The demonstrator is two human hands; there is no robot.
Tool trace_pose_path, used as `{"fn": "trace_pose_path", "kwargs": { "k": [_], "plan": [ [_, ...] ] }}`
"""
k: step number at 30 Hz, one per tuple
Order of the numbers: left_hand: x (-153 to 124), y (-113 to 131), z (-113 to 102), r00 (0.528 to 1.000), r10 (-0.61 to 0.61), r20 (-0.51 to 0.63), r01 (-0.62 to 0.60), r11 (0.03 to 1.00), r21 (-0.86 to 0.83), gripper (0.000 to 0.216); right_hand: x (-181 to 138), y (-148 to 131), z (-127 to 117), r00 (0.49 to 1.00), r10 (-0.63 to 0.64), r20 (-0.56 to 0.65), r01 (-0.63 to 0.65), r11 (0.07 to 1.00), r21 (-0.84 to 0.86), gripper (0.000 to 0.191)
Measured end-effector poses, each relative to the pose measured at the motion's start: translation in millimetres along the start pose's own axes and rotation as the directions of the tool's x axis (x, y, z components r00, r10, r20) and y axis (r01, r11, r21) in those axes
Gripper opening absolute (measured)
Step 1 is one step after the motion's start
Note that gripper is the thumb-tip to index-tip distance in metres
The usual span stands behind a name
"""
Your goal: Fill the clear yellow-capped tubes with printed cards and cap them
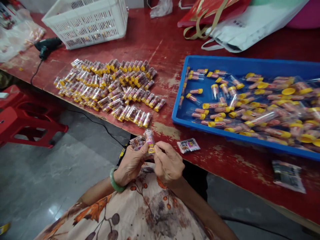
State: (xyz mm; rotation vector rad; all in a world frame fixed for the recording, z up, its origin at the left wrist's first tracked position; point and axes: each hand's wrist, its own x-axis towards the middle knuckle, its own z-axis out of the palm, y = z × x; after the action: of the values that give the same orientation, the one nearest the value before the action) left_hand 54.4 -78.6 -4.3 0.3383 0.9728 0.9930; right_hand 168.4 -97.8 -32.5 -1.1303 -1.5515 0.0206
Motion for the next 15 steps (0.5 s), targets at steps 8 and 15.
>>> {"fn": "trace_pose_path", "kwargs": {
  "k": [8, 15],
  "plan": [
    [-1, -2, -3, 1.0, 0.017, 0.018, -0.017, 1.0, -0.011, 0.037, -4, 0, 0, 0.995, -0.093, 0.033, 0.097, 0.983, -0.157, 0.027],
    [-2, -2, -2, 0.999, 0.014, 0.029, -0.013, 1.0, -0.026, 0.032, -12, 6, 1, 0.991, -0.129, 0.016, 0.13, 0.974, -0.183, 0.032]
  ]
}}
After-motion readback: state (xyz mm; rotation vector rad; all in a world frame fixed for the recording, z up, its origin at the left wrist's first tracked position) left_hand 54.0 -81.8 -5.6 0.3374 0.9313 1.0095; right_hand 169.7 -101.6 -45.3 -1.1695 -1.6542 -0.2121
